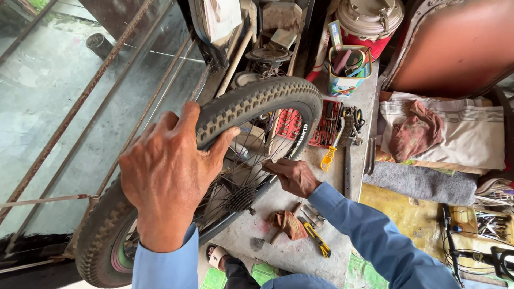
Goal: The person holds a bicycle wheel on a workbench and repeatedly taps the spokes with a metal rod to tune them. The person rotates the wheel to access different spokes and continues tapping along the rim.
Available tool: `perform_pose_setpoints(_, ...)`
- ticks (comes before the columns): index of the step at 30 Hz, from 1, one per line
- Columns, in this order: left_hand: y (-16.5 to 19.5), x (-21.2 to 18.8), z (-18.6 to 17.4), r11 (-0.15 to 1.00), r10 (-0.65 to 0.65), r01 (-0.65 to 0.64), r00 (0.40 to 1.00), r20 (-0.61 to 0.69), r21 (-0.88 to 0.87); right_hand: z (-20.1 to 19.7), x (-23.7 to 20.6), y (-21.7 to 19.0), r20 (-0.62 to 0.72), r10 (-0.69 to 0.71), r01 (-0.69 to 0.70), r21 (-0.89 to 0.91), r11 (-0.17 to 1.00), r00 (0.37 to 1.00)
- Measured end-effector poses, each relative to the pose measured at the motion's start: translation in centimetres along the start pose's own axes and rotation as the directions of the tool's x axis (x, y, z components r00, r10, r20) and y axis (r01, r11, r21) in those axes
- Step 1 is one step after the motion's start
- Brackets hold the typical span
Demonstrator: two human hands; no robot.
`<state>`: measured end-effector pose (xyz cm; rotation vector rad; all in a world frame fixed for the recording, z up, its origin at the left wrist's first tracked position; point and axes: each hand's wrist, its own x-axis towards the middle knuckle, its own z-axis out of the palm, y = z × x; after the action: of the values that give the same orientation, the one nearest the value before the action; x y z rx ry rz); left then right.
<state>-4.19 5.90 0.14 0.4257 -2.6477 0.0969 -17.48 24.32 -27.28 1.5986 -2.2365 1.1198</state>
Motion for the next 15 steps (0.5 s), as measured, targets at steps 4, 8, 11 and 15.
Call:
perform_pose_setpoints(4, 0.0, -0.2, 0.0, 0.999, -0.031, 0.031, 0.999, 0.037, 0.021, -0.3, 0.4, 2.3, 0.086, 0.118, -0.103, -0.167, 0.981, 0.989)
perform_pose_setpoints(8, 0.0, -0.3, 0.0, 0.999, -0.013, 0.013, 1.000, 0.002, 0.036, 0.5, 0.5, 2.3, -0.043, 0.276, -0.275, -0.326, 0.905, 0.960)
perform_pose_setpoints(11, 0.0, -0.3, -0.1, 1.000, 0.001, 0.000, 1.000, -0.015, 0.018, 1.1, 0.3, 1.6, 0.142, 0.297, -0.226, -0.378, 0.898, 0.944)
perform_pose_setpoints(15, -0.1, -0.3, -0.3, 1.000, -0.014, 0.014, 1.000, 0.019, 0.026, 0.8, 0.6, 1.6, -0.061, 0.267, -0.274, -0.261, 0.926, 0.962)
